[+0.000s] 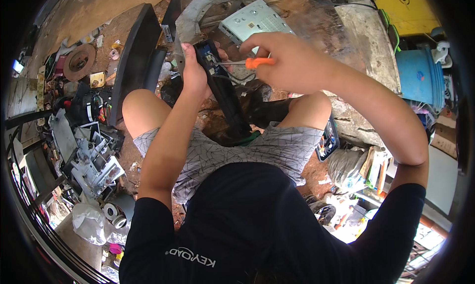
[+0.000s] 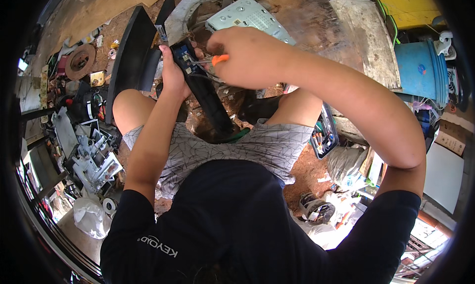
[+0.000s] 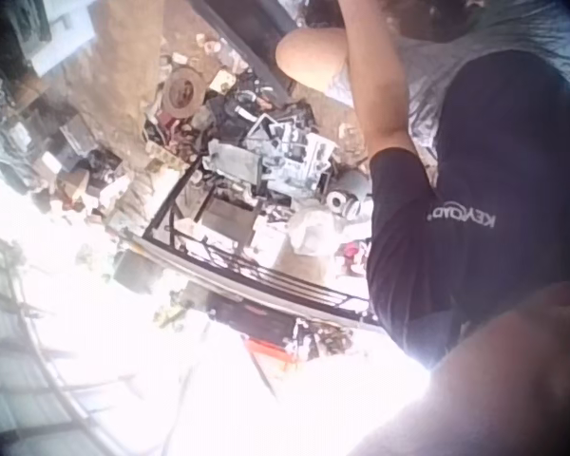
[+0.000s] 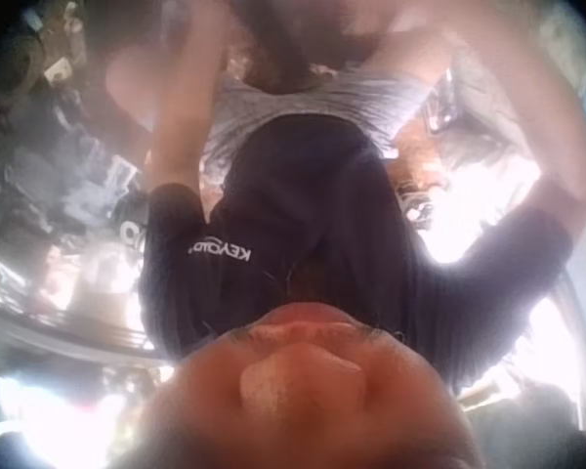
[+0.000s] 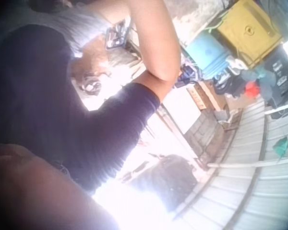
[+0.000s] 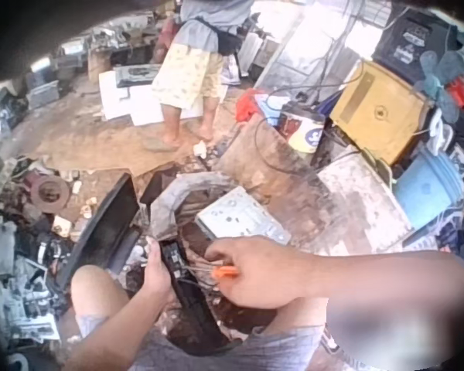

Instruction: The person uses a screwdriver to remove screws from a black plastic casing and a metal housing, eventually separating the circuit board and components.

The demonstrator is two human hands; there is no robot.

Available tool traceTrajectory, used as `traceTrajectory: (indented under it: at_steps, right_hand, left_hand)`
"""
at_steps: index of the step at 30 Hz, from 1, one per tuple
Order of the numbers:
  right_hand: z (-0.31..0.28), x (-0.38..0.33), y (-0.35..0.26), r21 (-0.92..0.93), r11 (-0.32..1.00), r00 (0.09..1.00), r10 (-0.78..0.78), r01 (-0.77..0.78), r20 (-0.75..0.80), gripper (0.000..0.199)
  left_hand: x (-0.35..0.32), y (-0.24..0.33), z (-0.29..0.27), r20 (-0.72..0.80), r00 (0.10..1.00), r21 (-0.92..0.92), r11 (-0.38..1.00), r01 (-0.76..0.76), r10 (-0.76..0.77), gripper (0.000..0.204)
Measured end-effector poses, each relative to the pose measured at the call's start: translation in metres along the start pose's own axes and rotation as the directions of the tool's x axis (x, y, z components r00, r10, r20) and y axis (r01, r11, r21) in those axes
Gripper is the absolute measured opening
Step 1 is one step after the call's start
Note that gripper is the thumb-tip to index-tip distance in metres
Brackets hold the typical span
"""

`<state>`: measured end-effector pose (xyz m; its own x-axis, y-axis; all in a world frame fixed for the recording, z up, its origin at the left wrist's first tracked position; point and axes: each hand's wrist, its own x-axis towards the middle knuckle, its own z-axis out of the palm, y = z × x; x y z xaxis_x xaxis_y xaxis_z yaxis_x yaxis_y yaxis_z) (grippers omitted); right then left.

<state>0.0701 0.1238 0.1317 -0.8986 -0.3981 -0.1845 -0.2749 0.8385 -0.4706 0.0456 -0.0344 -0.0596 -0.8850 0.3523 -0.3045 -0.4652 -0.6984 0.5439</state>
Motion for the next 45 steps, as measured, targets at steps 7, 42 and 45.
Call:
traceTrajectory:
  at_steps: [7,42,45]
  right_hand:
    - [-0.004,0.014,0.002,-0.444,0.896,0.969,0.081,0.032,0.233,0.024]
    - [-0.023,0.019,-0.021,-0.402,0.894,0.98,-0.176,0.196,0.088,0.042]
    - [-0.017,0.019,-0.005,-0.4,0.843,0.917,-0.398,0.359,-0.014,0.041]
  left_hand:
    - [-0.001,-0.004,-0.002,0.017,1.0,-0.038,0.999,0.009,-0.009,0.08]
    - [0.003,-0.001,-0.001,-0.05,0.998,-0.155,0.988,0.024,-0.032,0.077]
    - [0.001,0.0,0.001,-0.04,0.998,-0.165,0.985,0.044,-0.052,0.077]
